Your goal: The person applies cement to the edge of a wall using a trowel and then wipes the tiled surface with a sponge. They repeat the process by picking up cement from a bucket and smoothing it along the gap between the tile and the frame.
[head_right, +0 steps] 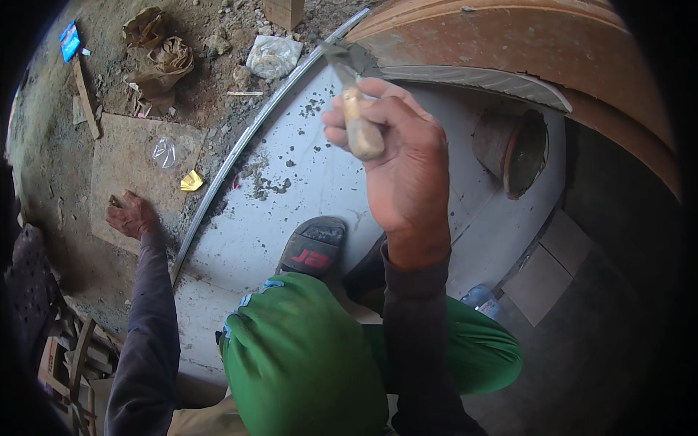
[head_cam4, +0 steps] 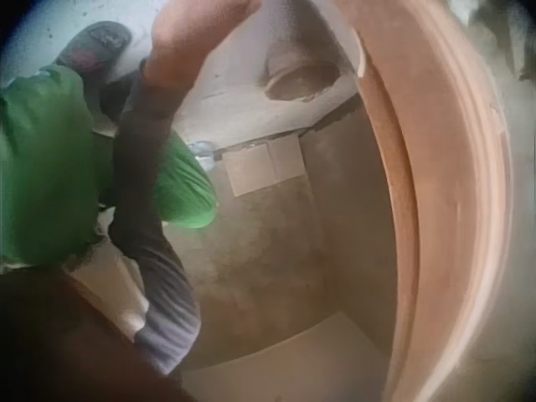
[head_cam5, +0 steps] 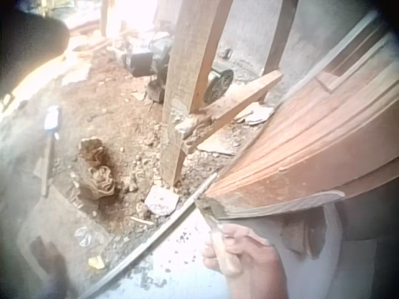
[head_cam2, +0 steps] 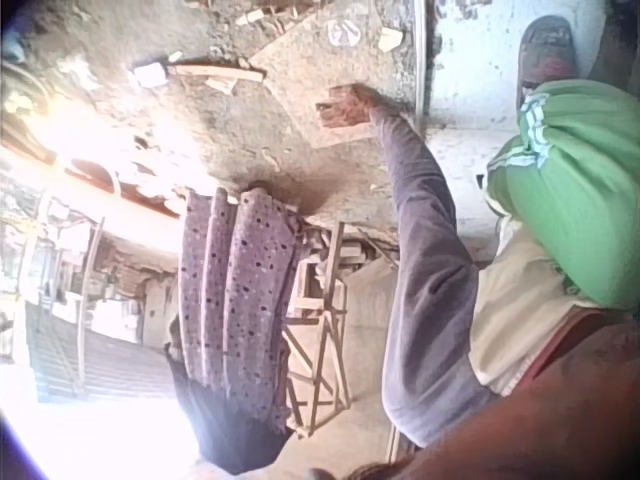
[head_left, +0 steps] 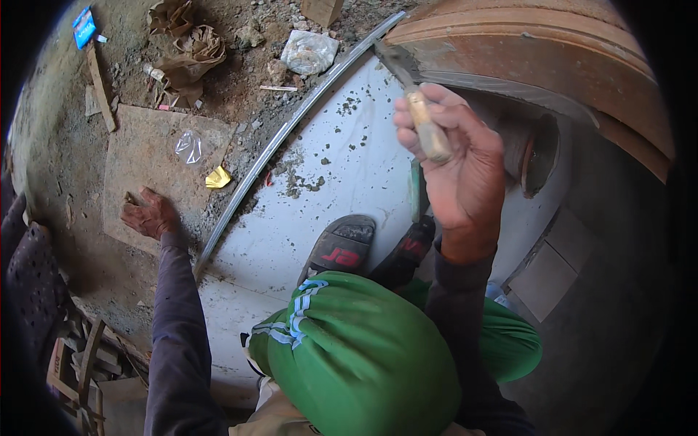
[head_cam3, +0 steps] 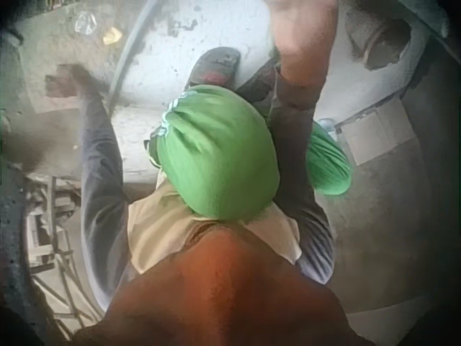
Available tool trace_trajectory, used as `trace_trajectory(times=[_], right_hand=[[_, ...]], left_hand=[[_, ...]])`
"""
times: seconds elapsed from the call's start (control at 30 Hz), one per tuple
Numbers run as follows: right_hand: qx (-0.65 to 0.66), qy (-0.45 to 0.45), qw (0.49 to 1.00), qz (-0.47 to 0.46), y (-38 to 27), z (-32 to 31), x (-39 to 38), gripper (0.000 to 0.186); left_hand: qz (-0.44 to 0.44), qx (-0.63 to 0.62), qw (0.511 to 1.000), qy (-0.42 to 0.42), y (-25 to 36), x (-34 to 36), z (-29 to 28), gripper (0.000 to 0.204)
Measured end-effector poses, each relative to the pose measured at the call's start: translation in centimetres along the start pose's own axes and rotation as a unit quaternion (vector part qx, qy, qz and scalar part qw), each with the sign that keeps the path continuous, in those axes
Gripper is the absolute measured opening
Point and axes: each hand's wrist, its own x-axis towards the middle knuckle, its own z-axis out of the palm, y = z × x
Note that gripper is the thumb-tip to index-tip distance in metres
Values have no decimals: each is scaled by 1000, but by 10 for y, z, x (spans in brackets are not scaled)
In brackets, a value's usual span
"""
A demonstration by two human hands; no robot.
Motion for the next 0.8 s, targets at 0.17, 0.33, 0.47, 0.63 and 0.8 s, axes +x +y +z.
trace_trajectory(times=[0.17,0.33,0.47,0.63,0.8], right_hand=[[-240,-204,946,82,-6,-43,-11,40],[-479,-133,867,44,-63,-160,-58,50],[-654,-24,754,-61,-103,-260,-102,46],[-731,257,598,-204,-63,-352,-100,39],[-737,294,534,-291,6,-391,-66,43]], left_hand=[[13,13,1000,3,-4,2,2,50],[55,16,998,39,-19,1,17,50],[76,71,994,26,-36,8,33,50],[77,-43,993,-84,-41,27,8,50],[48,-250,951,-176,-22,-14,-98,50]])
